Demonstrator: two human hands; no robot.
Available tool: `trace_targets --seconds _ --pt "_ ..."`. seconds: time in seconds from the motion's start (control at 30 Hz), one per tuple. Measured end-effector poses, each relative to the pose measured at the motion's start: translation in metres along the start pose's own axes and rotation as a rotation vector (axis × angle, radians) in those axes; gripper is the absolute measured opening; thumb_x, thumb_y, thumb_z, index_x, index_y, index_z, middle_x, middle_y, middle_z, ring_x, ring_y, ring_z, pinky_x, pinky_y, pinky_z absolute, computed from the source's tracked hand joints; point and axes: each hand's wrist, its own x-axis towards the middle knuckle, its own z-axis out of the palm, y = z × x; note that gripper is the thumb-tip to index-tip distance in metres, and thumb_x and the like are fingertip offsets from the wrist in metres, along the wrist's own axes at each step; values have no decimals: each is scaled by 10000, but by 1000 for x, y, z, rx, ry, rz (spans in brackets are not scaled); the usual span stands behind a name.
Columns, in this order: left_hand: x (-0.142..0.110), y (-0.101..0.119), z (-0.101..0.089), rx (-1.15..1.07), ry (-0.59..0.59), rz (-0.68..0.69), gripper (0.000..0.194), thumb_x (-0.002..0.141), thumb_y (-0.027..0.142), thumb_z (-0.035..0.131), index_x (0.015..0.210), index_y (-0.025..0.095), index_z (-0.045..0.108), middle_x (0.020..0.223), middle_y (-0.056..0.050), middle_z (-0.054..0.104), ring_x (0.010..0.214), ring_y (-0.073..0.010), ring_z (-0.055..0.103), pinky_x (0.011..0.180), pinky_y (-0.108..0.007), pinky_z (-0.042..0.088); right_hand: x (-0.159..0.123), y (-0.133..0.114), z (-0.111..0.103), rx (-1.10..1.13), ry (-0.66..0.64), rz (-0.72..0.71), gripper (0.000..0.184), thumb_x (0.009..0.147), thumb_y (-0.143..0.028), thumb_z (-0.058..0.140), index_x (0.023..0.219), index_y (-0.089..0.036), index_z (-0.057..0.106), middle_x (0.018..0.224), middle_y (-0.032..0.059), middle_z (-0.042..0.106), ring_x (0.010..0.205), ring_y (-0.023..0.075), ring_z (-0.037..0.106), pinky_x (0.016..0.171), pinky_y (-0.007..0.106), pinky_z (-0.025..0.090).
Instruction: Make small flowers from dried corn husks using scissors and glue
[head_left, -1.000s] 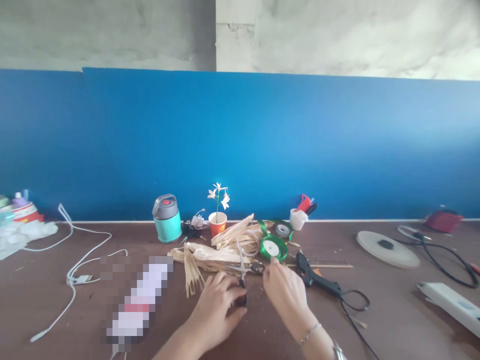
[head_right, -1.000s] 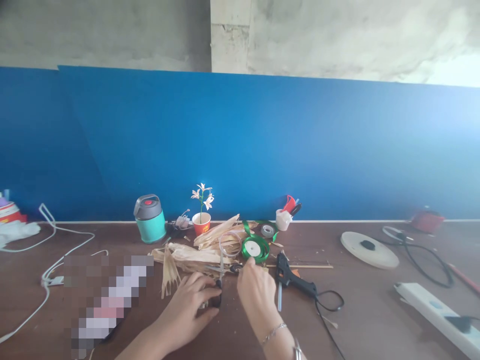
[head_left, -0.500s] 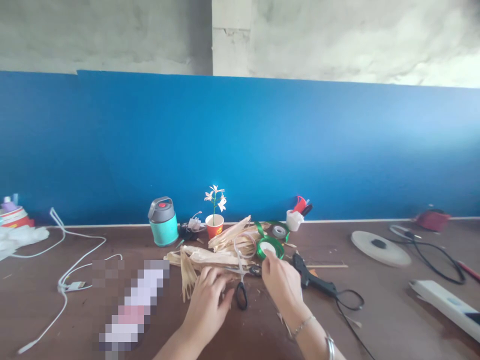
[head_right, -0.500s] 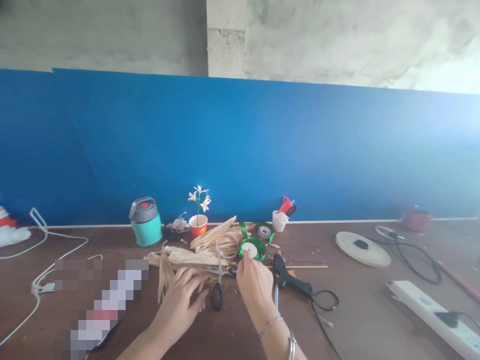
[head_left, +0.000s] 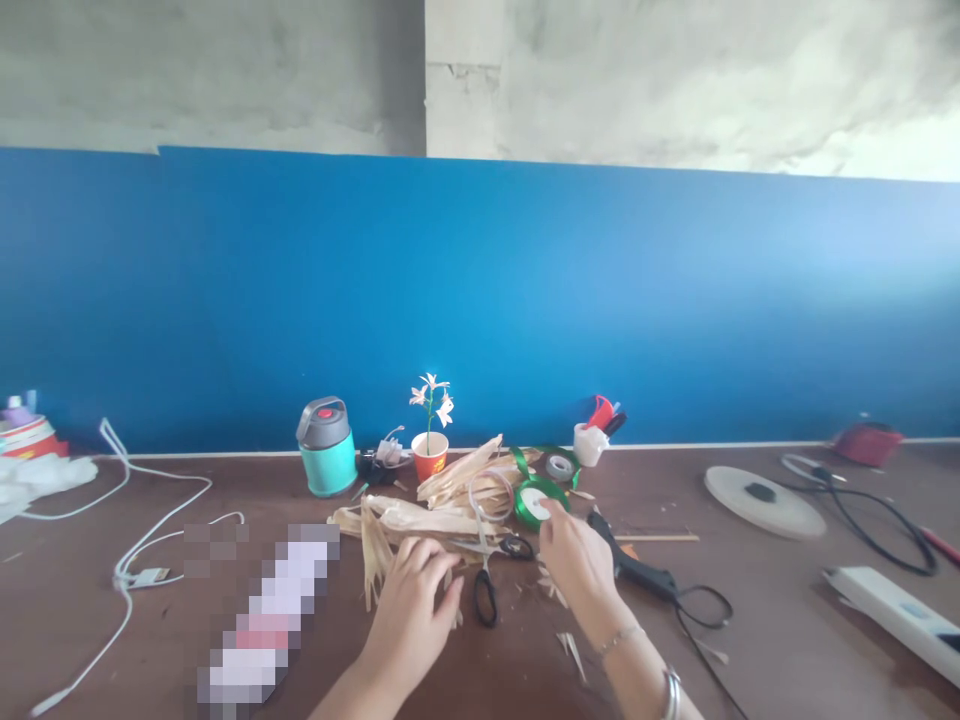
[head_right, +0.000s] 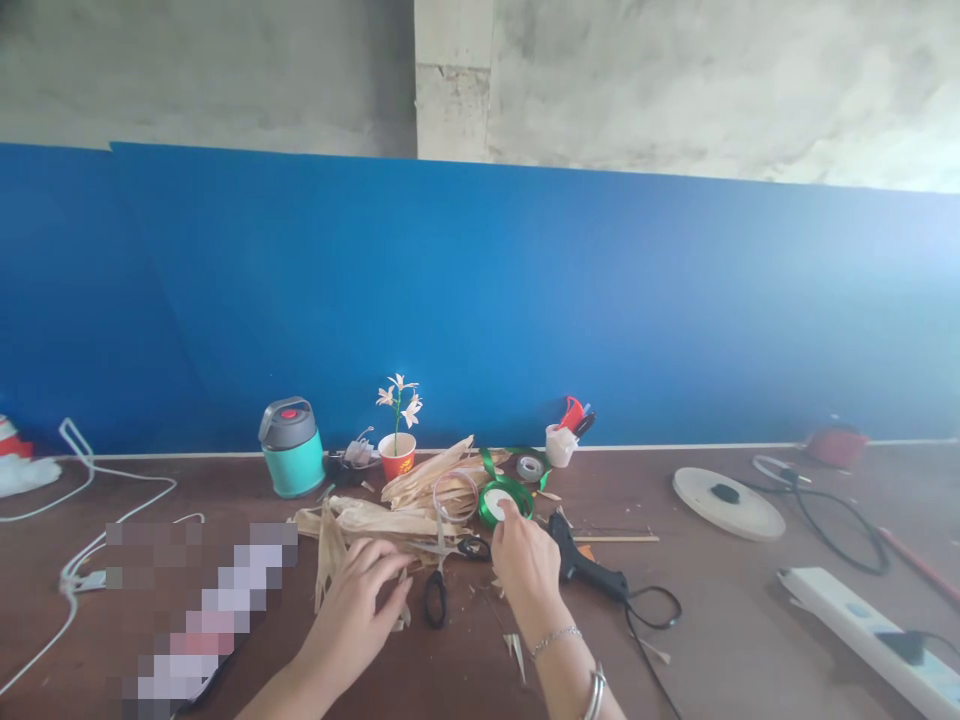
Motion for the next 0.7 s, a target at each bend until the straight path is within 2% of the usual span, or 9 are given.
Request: trace_targets --seconds 0.1,0.2,0.3,0.37,0.47,0.53,0.63,0.7 --pt "2 0 -1 7 -7 -8 203 850 167 494 971 191 655 883 -72 610 914 -241 543 823 -400 463 -1 -4 4 -24 -61 -29 333 861 -154 391 1046 -180 666 841 110 740 794 227 694 625 266 429" --pt "3 2 -2 6 -2 -11 195 842 155 502 948 189 662 890 -74 617 927 -245 545 826 -401 465 -5 -13 2 -8 8 -60 396 871 -143 372 1200 -188 588 830 101 733 777 216 688 633 263 428" --pt "3 2 -2 -2 9 -1 193 838 149 512 944 193 667 907 -75 631 944 -250 549 831 -405 467 -7 -31 1 51 83 -255 472 856 -117 382 1295 -235 509 984 84 705 849 192 664 676 247 431" --pt "3 0 -2 -6 19 11 194 836 143 513 939 190 670 914 -76 639 947 -252 553 829 -407 469 -6 -44 1 90 62 -384 481 842 -110 391 1282 -253 524 1050 76 682 930 195 636 719 246 430" --pt "2 -4 -1 -9 42 32 198 822 128 517 931 186 672 903 -79 647 941 -258 560 814 -413 477 1 -59 0 139 -31 -501 445 813 -97 417 1189 -246 602 1051 73 687 993 201 612 794 254 412" --pt "3 -7 -2 -13 64 39 215 809 103 510 919 188 674 895 -79 653 930 -259 566 804 -417 481 3 -64 -2 156 -60 -520 408 796 -88 426 1112 -226 644 1034 73 697 987 195 616 809 246 401" --pt "5 -11 -5 -18 90 51 282 784 48 474 911 198 676 884 -69 662 925 -250 572 808 -422 480 -8 -64 -7 166 -64 -471 311 823 -133 416 972 -194 683 945 79 718 905 195 639 745 239 400" --pt "6 -14 -7 -5 85 43 296 773 35 459 880 203 678 851 -60 661 906 -246 576 797 -423 482 -22 -61 -9 155 -118 -468 273 831 -175 423 837 -195 695 831 74 728 797 201 657 657 245 388"
